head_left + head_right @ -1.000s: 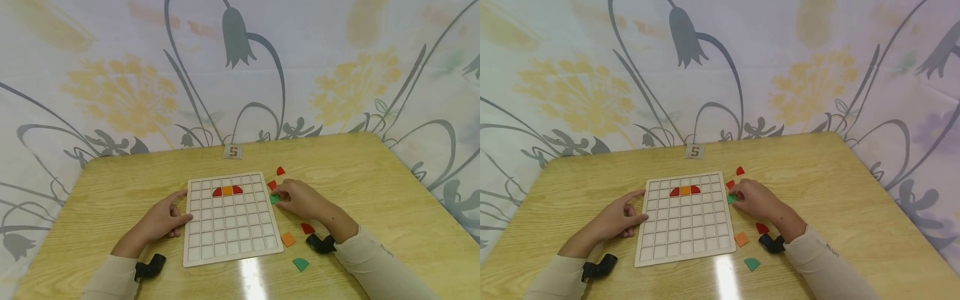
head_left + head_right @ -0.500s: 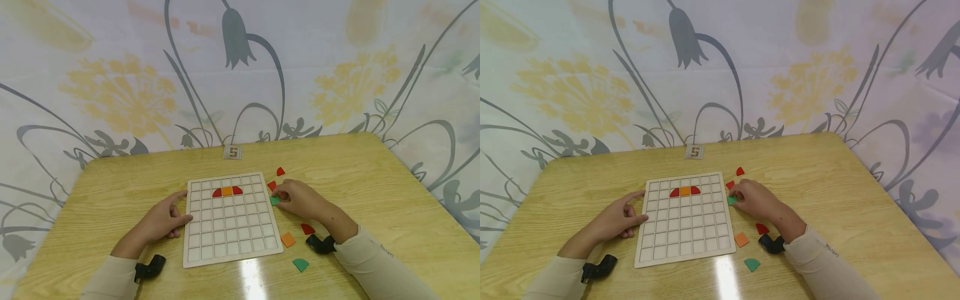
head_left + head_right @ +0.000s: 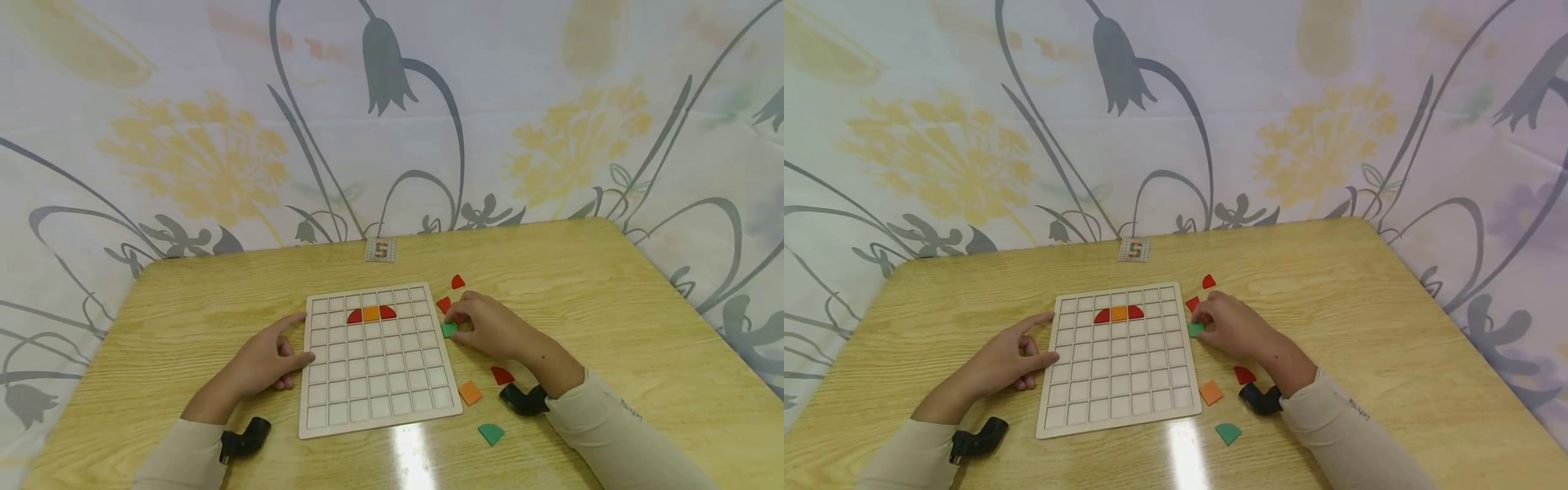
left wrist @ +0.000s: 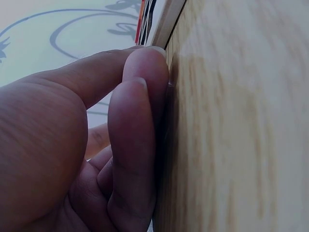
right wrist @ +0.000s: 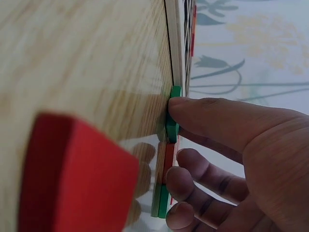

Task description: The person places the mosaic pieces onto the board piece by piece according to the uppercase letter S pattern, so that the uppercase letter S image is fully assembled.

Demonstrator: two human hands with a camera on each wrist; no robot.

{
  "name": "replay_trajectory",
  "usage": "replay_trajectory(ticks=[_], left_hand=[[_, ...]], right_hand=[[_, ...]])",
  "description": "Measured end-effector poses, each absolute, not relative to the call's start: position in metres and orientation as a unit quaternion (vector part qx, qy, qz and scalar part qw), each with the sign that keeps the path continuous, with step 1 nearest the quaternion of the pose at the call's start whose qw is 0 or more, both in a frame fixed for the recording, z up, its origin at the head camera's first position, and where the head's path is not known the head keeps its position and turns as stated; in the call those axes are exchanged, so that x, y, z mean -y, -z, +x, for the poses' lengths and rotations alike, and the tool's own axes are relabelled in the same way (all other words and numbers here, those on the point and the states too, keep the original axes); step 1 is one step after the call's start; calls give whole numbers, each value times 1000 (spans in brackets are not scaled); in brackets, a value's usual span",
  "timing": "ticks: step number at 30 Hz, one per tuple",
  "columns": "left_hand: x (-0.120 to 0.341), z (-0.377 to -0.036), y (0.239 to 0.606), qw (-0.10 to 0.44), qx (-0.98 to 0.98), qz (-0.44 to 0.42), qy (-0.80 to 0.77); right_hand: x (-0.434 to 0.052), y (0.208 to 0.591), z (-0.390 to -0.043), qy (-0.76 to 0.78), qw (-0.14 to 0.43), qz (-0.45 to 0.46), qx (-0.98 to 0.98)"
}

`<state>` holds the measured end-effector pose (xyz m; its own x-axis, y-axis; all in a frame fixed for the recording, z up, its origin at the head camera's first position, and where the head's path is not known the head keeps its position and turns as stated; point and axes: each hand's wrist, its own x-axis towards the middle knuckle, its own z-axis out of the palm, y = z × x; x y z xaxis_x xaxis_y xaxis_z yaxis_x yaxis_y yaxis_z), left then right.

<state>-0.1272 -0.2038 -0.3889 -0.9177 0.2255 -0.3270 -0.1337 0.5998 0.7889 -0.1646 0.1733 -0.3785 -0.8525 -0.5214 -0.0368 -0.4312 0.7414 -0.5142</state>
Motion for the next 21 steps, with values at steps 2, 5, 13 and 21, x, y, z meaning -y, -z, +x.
replay_trajectory(ticks=[2,5,13,21], left_hand=[[204,-127,389,202,-872,23,-445],[203,-127,390,202,-873,22,-444],[205,-127,391,207,-868,19,-452],[203,-128,391,204,-869,24,-450]], right_hand=[[-174,378,-164,251,83,-255,-930],[-174,377,-163,252,69,-254,-931],[-158,366,-166,247,43,-272,-929],[-130,349,-168,267,78,-277,-920]])
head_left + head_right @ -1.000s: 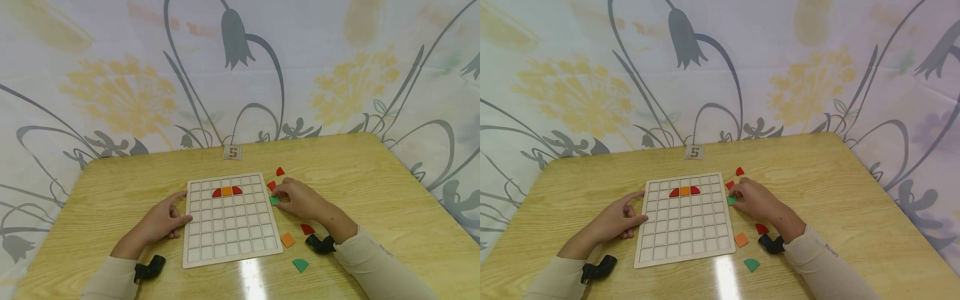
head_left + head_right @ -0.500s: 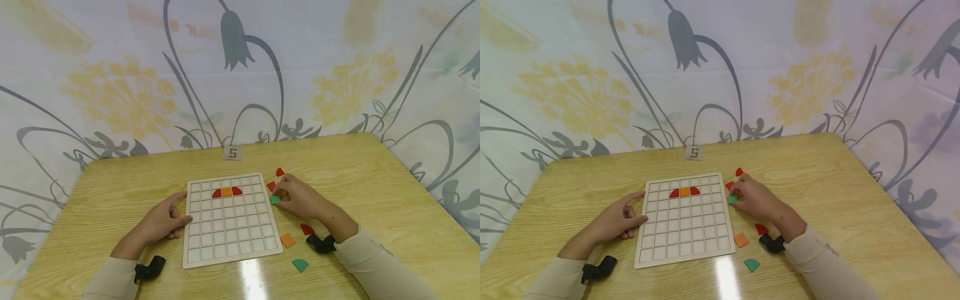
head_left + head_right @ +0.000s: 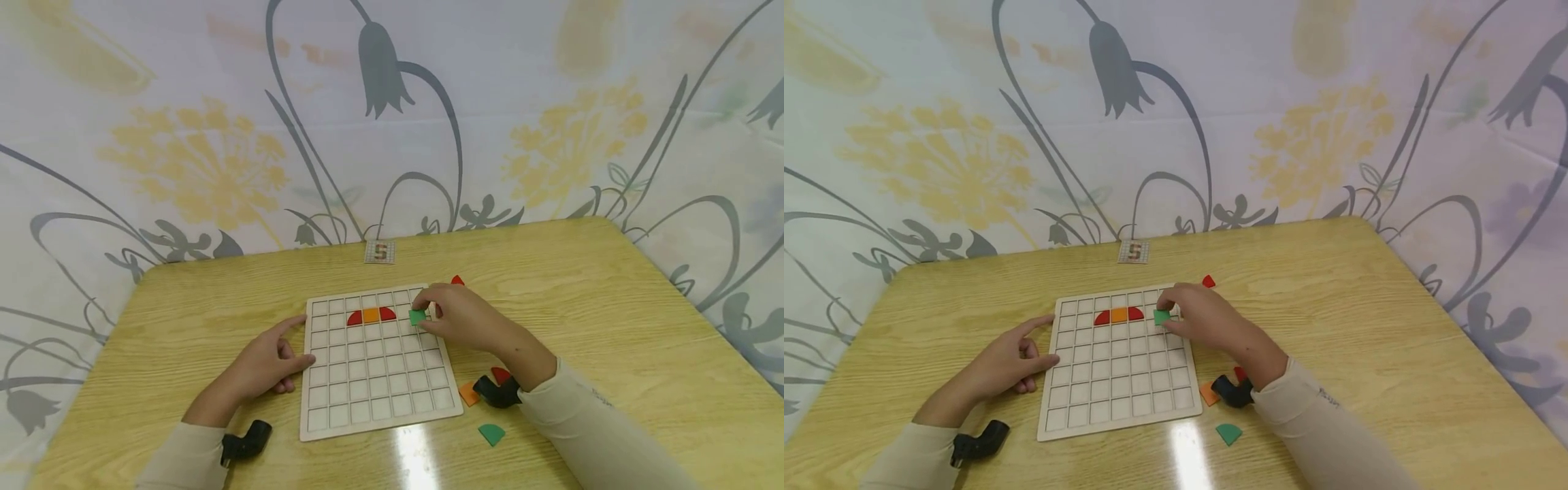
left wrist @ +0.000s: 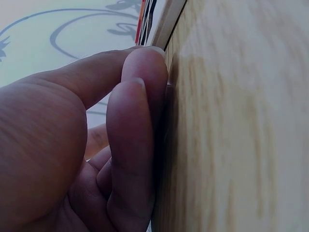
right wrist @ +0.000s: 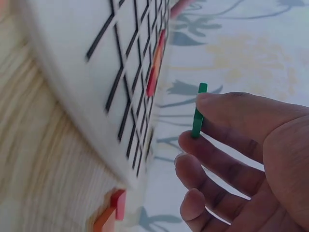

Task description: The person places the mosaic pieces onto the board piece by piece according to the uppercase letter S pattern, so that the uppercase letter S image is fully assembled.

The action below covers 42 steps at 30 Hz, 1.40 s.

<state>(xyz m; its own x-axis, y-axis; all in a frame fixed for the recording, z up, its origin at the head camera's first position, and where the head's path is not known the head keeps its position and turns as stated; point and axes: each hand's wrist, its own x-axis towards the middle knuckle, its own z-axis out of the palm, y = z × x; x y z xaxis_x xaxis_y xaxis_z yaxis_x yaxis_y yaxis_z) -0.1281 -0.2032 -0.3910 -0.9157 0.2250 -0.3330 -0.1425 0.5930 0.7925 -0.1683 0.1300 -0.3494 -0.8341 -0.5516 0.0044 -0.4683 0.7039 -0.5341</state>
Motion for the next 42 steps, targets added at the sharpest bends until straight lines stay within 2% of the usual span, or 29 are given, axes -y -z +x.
replay_trajectory(ticks=[14,30,42], left_hand=[[204,-128,391,203,-865,32,-457],[204,-129,392,203,-864,11,-461],[204,-129,392,201,-866,11,-458]], right_hand=[[-82,342,-167,268,57,-333,-903],[-37,344,-171,243,59,-342,-906],[-32,361,-178,220,94,-323,-916]])
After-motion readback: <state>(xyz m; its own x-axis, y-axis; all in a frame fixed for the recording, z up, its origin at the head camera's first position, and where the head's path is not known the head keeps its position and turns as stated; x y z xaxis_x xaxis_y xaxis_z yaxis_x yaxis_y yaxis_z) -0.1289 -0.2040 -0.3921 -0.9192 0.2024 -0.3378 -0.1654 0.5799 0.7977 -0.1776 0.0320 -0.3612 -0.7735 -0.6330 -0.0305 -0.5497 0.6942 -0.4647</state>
